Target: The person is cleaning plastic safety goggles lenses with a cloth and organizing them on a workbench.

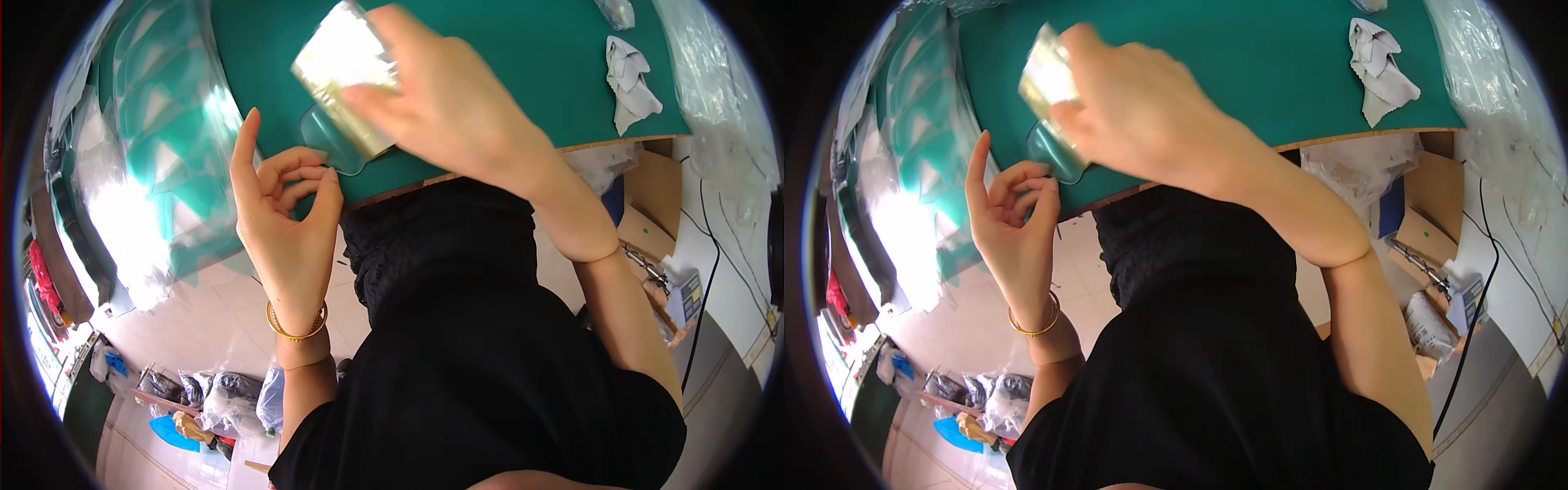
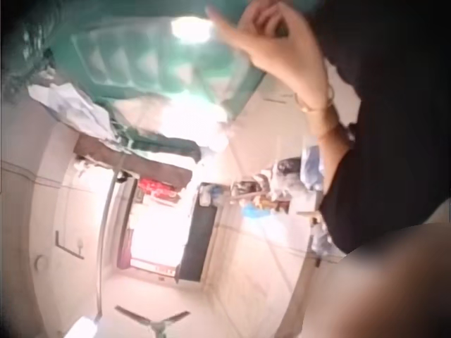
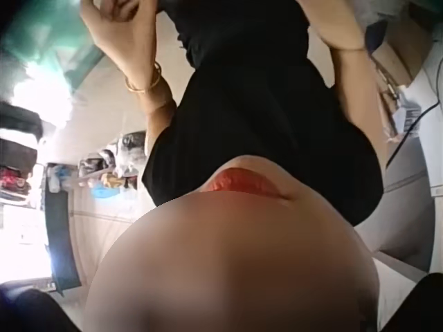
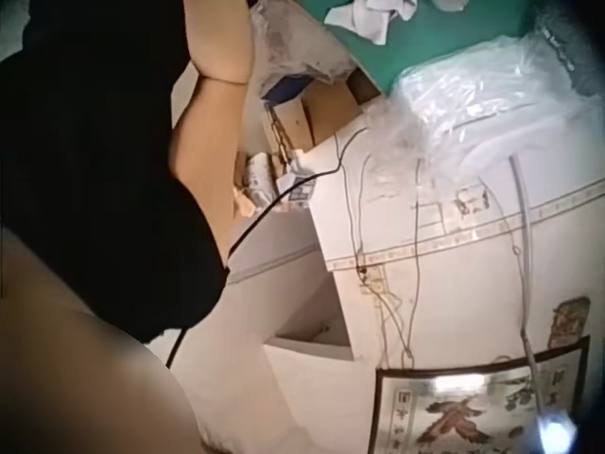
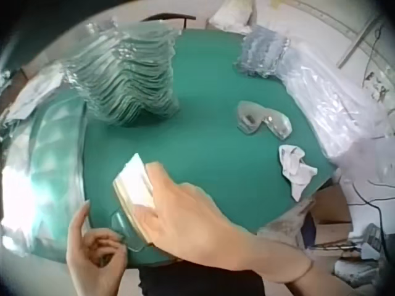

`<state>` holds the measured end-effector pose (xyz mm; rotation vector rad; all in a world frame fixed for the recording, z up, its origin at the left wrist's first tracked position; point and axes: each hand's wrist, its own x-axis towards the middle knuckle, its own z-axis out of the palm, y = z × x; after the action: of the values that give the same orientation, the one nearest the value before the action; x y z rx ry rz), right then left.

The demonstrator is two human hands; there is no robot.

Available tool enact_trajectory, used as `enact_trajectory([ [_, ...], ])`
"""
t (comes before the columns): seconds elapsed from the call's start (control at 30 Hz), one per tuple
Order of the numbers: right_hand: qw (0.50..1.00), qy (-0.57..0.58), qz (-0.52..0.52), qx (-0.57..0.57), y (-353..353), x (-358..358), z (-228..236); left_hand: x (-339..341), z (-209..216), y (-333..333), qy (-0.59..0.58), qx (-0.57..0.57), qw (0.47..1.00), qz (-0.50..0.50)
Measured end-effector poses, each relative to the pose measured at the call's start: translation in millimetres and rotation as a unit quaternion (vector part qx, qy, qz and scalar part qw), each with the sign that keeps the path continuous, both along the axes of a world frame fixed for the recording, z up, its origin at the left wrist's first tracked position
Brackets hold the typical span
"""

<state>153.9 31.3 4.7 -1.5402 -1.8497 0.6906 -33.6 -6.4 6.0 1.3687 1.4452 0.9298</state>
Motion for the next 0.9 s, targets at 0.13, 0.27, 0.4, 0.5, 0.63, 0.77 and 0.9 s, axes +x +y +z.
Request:
enact_trajectory([
  [0.13,0.986,0.026,-0.019,-0.165,2.9,11.3,30.6,0.1,-2.2,-4.1,0.016,0.013,1.0,-0.001],
  [0.27,0.999,-0.022,-0.01,-0.033,-4.9,-7.0,7.9,4.5,2.7,-7.5,0.051,0.025,0.998,0.001],
  [0.4,0.994,0.004,-0.011,-0.105,-5.1,-27.8,12.6,3.7,3.7,-13.3,0.083,0.068,0.994,0.001],
  [0.5,0.997,0.006,0.017,-0.074,-3.6,-29.5,5.6,7.6,-1.5,-14.7,0.1,0.085,0.991,0.015],
  [0.63,0.999,0.013,0.022,-0.036,1.4,-15.0,-0.1,3.4,-0.1,-13.8,0.086,0.063,0.994,0.023],
  [0.77,0.986,0.096,0.02,0.131,10.6,45.1,2.9,-8.9,14.8,-12.7,0.091,0.066,0.993,0.035],
  [0.9,0.993,0.071,-0.076,0.064,21.7,106.5,13.4,-6.1,38.6,11.1,0.197,0.152,0.965,-0.083],
])
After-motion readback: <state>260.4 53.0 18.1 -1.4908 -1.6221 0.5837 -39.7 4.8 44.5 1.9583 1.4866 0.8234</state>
